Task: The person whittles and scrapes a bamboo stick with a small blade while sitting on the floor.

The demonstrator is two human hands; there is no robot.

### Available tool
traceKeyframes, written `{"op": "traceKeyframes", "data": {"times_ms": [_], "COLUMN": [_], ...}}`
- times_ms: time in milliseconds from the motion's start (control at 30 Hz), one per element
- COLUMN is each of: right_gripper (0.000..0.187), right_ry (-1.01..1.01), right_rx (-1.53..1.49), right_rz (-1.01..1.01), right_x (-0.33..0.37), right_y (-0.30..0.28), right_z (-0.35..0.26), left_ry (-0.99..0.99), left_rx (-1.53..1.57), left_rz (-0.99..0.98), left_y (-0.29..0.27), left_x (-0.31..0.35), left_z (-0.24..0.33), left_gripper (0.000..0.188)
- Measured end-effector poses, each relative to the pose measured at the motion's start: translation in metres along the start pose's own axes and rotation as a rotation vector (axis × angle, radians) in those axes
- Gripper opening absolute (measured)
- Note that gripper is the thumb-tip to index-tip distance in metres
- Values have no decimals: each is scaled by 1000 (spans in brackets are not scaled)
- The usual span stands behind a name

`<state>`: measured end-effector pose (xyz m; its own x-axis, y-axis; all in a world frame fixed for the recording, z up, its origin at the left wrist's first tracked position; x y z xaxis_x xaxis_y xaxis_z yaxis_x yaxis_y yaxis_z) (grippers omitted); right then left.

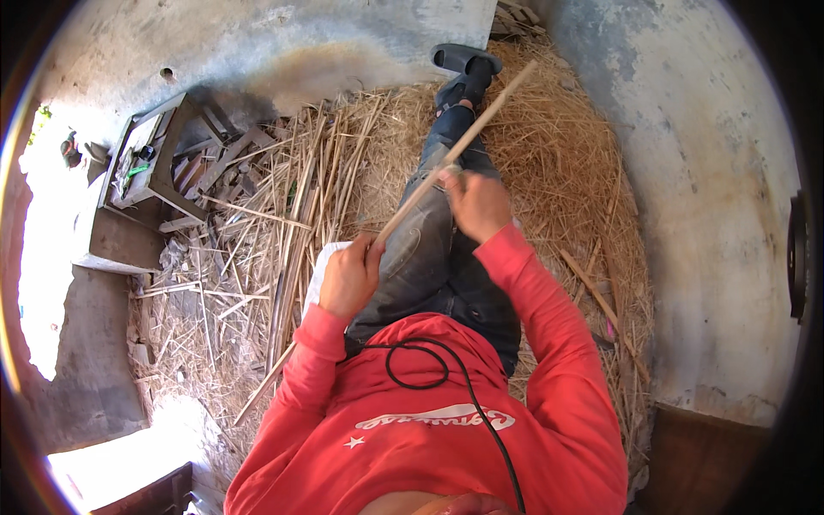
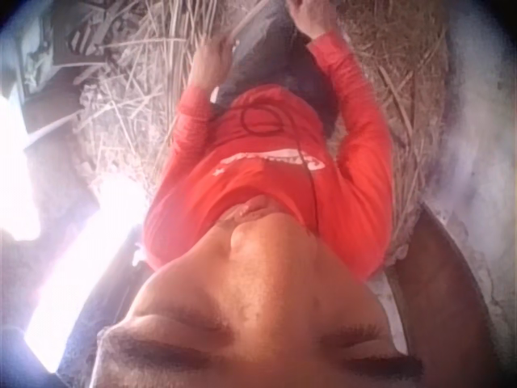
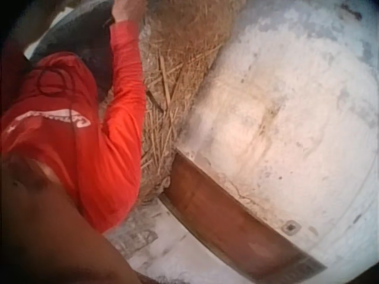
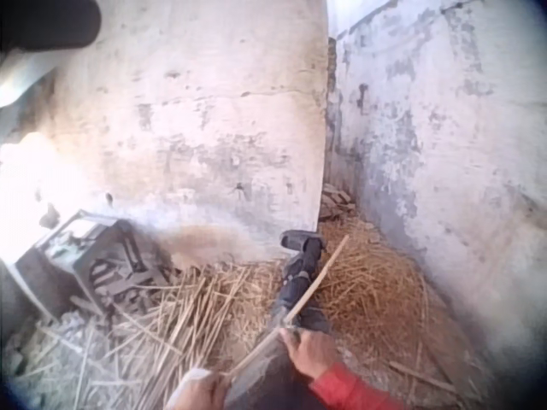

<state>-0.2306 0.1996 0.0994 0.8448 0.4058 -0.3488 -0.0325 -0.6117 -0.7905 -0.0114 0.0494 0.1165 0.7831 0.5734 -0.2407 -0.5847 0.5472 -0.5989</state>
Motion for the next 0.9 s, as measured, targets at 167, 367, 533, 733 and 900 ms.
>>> {"op": "traceKeyframes", "data": {"times_ms": [167,367,533,733,900], "right_gripper": [67,69,69,61,65], "right_ry": [-126,-15,-104,-294,-110], "right_rx": [-77,12,-53,-22,18], "right_rz": [-158,-113,-79,-291,-132], "right_x": [16,6,-7,68,3], "right_y": [-19,-14,-37,-33,-22], "right_z": [-24,-15,19,-52,10], "left_ry": [65,17,-39,-50,-92], "left_rx": [-13,-12,-50,56,3], "left_rz": [37,38,-45,-26,-111], "left_y": [-7,-12,-32,-13,-25], "left_x": [11,19,50,28,38], "left_z": [11,5,-15,5,0], "left_gripper": [15,16,17,17,17]}}
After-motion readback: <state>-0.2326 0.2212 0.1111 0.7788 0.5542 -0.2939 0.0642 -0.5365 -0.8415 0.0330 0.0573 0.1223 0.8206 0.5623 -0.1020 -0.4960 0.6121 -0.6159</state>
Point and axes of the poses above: each hand's wrist, its own x-axis away from the middle knuckle, its own y-axis out of the palm, z = x × y, the point moved 5 cm from there along -x, towards the middle knuckle, and after that the axes turned 11 degrees about z, right-handed, at the moved point
